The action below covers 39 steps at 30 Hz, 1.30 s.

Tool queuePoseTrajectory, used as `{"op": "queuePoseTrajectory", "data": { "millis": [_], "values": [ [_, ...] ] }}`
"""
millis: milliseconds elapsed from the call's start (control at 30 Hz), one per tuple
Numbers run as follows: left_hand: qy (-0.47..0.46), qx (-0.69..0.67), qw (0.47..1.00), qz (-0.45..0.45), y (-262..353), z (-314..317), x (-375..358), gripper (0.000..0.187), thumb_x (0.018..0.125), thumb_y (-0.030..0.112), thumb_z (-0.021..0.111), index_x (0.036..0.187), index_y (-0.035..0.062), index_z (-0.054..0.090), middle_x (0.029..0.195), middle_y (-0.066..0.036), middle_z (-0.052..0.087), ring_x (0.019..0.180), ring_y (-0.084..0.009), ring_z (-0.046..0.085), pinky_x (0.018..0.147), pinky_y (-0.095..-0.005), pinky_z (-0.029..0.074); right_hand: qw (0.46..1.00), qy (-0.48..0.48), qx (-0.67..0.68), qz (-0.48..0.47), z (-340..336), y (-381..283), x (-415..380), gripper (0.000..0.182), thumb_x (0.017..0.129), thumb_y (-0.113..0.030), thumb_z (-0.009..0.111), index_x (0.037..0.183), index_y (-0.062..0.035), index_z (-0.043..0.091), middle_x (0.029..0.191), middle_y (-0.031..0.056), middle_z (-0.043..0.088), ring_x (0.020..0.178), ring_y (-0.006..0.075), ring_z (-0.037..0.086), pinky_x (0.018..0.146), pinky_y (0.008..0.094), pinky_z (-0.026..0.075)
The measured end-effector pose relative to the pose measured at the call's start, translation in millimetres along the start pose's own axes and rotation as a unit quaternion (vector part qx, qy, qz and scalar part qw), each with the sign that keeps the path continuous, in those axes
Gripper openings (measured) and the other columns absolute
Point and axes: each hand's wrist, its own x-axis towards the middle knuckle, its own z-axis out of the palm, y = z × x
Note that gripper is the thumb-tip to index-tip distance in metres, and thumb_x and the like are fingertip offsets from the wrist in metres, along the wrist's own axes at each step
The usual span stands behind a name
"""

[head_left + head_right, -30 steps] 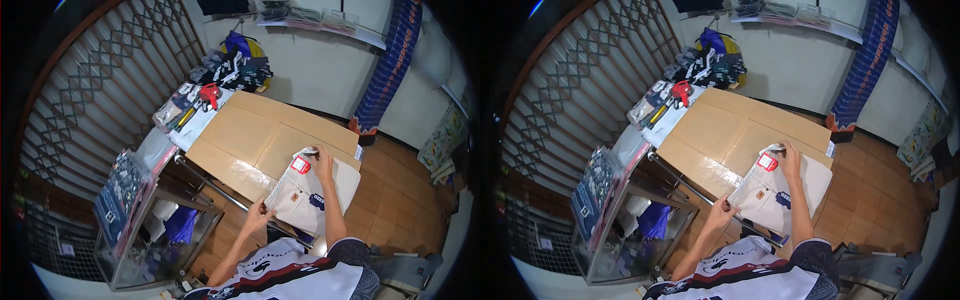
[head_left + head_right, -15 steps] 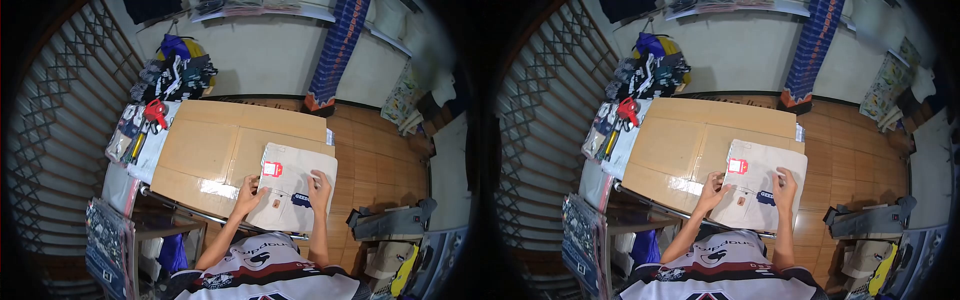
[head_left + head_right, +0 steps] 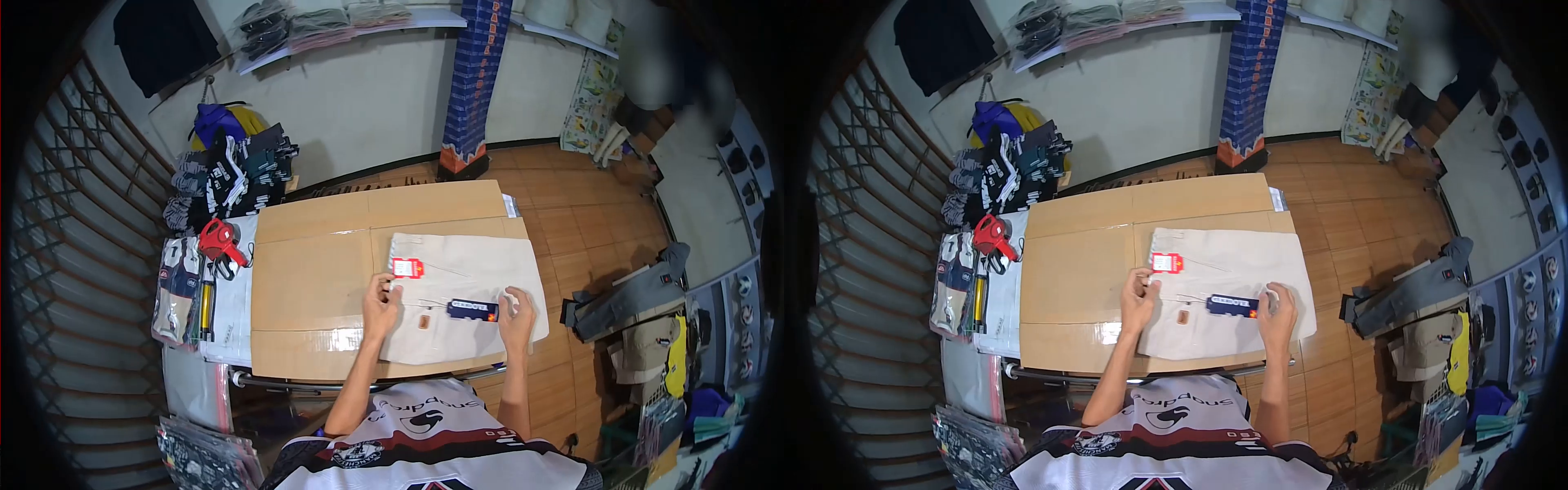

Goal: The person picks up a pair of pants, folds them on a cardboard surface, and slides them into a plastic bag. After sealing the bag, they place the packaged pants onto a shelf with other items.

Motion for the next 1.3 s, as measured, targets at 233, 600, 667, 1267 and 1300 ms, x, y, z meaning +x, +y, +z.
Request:
{"op": "queuePoseTrajectory", "data": {
  "millis": [233,600,667,1267,1300],
  "values": [
    [0.072,0.030,0.997,0.016,-38,-130,14,0.022,0.094,0.003,0.069,0.115,0.0059,0.064,0.087,0.003,0.060,0.071,-0.0042,0.049,0.061,-0.0217,0.040,0.983,-0.009,-0.172,-0.068,35,0,-26,0.035,0.088,-0.009,0.072,0.123,-0.0032,0.068,0.147,0.0237,0.054,0.140,0.0488,0.043,0.114,0.0614,0.034],
    [0.150,0.195,0.969,0.033,-27,-239,8,0.020,0.094,0.006,0.070,0.112,0.0019,0.065,0.085,0.000,0.059,0.072,-0.0087,0.051,0.064,-0.0264,0.044,0.964,-0.117,-0.238,-0.032,101,-40,-51,0.047,0.094,-0.024,0.069,0.139,-0.0102,0.063,0.159,0.0219,0.043,0.149,0.0511,0.031,0.116,0.0753,0.020],
    [0.157,0.204,0.966,0.037,-30,-245,11,0.020,0.093,0.005,0.070,0.112,0.0014,0.065,0.084,0.000,0.059,0.072,-0.0097,0.052,0.065,-0.0272,0.044,0.962,-0.118,-0.243,-0.036,109,-43,-51,0.047,0.094,-0.024,0.069,0.139,-0.0102,0.063,0.159,0.0218,0.043,0.149,0.0511,0.031,0.116,0.0753,0.020],
    [0.191,0.201,0.961,0.013,-47,-255,20,0.025,0.087,0.003,0.074,0.111,-0.0004,0.067,0.081,-0.003,0.063,0.069,-0.0115,0.053,0.064,-0.0284,0.047,0.966,-0.093,-0.237,-0.034,139,-44,-51,0.049,0.093,-0.024,0.068,0.139,-0.0106,0.063,0.160,0.0223,0.042,0.150,0.0522,0.028,0.117,0.0756,0.017],
    [0.193,0.203,0.960,0.008,-47,-255,20,0.026,0.087,0.003,0.075,0.111,-0.0006,0.067,0.081,-0.003,0.064,0.070,-0.0115,0.053,0.065,-0.0284,0.047,0.967,-0.091,-0.235,-0.034,140,-44,-51,0.048,0.093,-0.024,0.068,0.139,-0.0105,0.063,0.160,0.0224,0.042,0.150,0.0526,0.028,0.117,0.0756,0.017]
  ]
}}
